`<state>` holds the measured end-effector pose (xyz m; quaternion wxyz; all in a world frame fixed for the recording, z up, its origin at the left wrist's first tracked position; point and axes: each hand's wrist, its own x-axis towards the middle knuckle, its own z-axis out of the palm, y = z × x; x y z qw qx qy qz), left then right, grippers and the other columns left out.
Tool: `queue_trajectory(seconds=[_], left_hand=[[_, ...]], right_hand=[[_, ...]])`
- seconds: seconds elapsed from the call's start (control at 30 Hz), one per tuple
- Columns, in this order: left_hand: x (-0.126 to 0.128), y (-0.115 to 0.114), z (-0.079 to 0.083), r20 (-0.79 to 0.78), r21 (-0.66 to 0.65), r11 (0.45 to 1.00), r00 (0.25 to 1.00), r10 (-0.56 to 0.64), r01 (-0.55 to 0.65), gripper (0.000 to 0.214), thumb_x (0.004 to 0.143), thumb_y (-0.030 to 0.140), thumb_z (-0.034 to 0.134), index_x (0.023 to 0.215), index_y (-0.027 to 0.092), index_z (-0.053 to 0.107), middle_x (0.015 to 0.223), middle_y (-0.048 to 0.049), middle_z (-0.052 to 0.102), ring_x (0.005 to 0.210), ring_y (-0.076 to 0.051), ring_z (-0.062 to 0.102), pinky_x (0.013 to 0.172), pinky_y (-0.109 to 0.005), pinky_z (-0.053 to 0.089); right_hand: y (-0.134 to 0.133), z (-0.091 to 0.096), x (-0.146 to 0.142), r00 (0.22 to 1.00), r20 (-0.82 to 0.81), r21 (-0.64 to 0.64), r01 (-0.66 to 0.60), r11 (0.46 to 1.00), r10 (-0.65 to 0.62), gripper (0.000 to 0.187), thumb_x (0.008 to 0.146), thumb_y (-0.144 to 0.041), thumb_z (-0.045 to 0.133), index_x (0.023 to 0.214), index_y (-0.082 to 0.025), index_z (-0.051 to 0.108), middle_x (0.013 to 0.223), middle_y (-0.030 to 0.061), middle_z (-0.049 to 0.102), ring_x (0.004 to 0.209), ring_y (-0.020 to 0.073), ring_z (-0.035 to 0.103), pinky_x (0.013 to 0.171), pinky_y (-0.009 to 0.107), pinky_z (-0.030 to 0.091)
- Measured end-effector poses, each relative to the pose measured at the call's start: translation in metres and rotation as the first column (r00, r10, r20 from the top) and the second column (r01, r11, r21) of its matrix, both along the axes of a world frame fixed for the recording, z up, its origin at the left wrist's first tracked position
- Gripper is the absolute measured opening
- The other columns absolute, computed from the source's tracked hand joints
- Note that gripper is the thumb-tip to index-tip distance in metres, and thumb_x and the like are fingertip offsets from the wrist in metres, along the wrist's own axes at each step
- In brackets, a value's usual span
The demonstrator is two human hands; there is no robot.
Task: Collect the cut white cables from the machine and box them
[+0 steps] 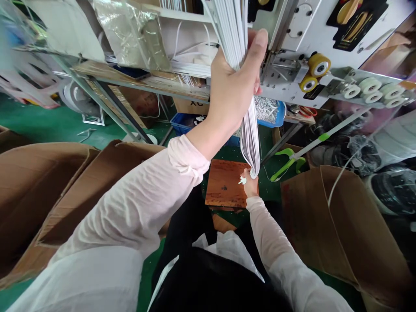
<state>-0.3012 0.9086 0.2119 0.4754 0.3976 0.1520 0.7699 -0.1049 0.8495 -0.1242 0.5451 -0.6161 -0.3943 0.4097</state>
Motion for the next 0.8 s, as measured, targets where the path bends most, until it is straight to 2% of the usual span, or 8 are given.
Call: queue_trajectory(seconds=[0.1, 0.27, 0.37, 0.43, 0.57, 0.63, 0.7, 0.8], left_hand=[[-0.010, -0.004, -0.006, 0.013, 0.008, 1.000, 1.000, 0.001, -0.002, 0.020, 0.096, 0.012, 0.055, 0.077, 0.018, 0.054, 0.052, 0.0070, 0.038, 0.043, -0.008, 0.040, 0.046, -0.025, 0.038], [-0.026, -0.007, -0.020, 0.028, -0.087, 0.995, 0.998, 0.049, -0.047, 0.021, 0.095, 0.013, 0.057, 0.076, 0.021, 0.056, 0.050, 0.0076, 0.036, 0.043, -0.009, 0.038, 0.047, -0.025, 0.038], [-0.032, -0.007, -0.031, 0.039, -0.119, 0.991, 0.997, 0.072, -0.067, 0.024, 0.095, 0.011, 0.056, 0.074, 0.022, 0.056, 0.050, 0.0077, 0.036, 0.043, -0.009, 0.037, 0.048, -0.024, 0.038], [-0.035, -0.008, -0.035, 0.068, -0.142, 0.987, 0.993, 0.091, -0.081, 0.027, 0.096, 0.009, 0.053, 0.071, 0.021, 0.055, 0.048, 0.0078, 0.037, 0.042, -0.008, 0.036, 0.047, -0.024, 0.037], [-0.039, -0.011, -0.037, 0.075, -0.220, 0.969, 0.988, 0.133, -0.114, 0.030, 0.099, 0.013, 0.049, 0.070, 0.020, 0.051, 0.048, 0.0083, 0.037, 0.042, -0.007, 0.035, 0.046, -0.022, 0.035], [-0.041, -0.013, -0.037, 0.071, -0.227, 0.966, 0.987, 0.143, -0.124, 0.029, 0.100, 0.015, 0.049, 0.071, 0.019, 0.050, 0.049, 0.0086, 0.037, 0.042, -0.006, 0.037, 0.047, -0.022, 0.035], [-0.043, -0.015, -0.036, 0.076, -0.217, 0.968, 0.986, 0.146, -0.126, 0.027, 0.100, 0.016, 0.049, 0.073, 0.018, 0.051, 0.049, 0.0087, 0.037, 0.042, -0.006, 0.038, 0.047, -0.022, 0.035], [-0.046, -0.017, -0.036, 0.106, -0.201, 0.973, 0.985, 0.138, -0.114, 0.026, 0.100, 0.015, 0.049, 0.075, 0.018, 0.052, 0.049, 0.0088, 0.037, 0.041, -0.006, 0.037, 0.047, -0.022, 0.034]], right_hand=[[-0.002, -0.004, 0.005, 1.000, 0.003, 0.027, 0.022, 0.999, -0.022, 0.037, 0.073, -0.051, 0.074, 0.083, -0.018, 0.059, 0.066, -0.0024, 0.061, 0.062, 0.0140, 0.059, 0.064, 0.029, 0.050], [-0.005, -0.008, 0.008, 0.993, 0.089, 0.004, -0.079, 0.997, 0.078, 0.038, 0.070, -0.044, 0.077, 0.095, -0.017, 0.068, 0.082, 0.0039, 0.071, 0.077, 0.0202, 0.066, 0.073, 0.035, 0.055], [-0.007, -0.009, 0.009, 0.974, 0.175, -0.026, -0.139, 0.990, 0.142, 0.027, 0.071, -0.043, 0.075, 0.079, -0.018, 0.070, 0.080, 0.0058, 0.072, 0.082, 0.0235, 0.066, 0.081, 0.039, 0.055], [-0.006, -0.009, 0.009, 0.966, 0.186, -0.024, -0.178, 0.984, 0.180, 0.027, 0.075, -0.045, 0.072, 0.070, -0.019, 0.067, 0.076, 0.0054, 0.070, 0.080, 0.0223, 0.066, 0.085, 0.040, 0.054], [-0.004, -0.009, 0.009, 0.986, 0.095, -0.008, -0.136, 0.991, 0.136, 0.041, 0.085, -0.054, 0.061, 0.062, -0.021, 0.055, 0.057, -0.0013, 0.055, 0.063, 0.0160, 0.059, 0.077, 0.036, 0.056], [-0.004, -0.008, 0.008, 0.989, 0.108, -0.005, -0.099, 0.995, 0.099, 0.046, 0.088, -0.056, 0.058, 0.059, -0.022, 0.049, 0.054, -0.0021, 0.050, 0.060, 0.0151, 0.058, 0.073, 0.033, 0.055], [-0.004, -0.007, 0.008, 0.988, 0.136, -0.008, -0.075, 0.997, 0.076, 0.041, 0.087, -0.054, 0.060, 0.063, -0.021, 0.053, 0.055, -0.0018, 0.052, 0.060, 0.0151, 0.057, 0.067, 0.031, 0.054], [-0.004, -0.004, 0.010, 0.989, 0.142, -0.018, -0.046, 0.999, 0.048, 0.031, 0.080, -0.048, 0.069, 0.084, -0.018, 0.065, 0.061, -0.0013, 0.060, 0.059, 0.0152, 0.057, 0.060, 0.030, 0.052]])
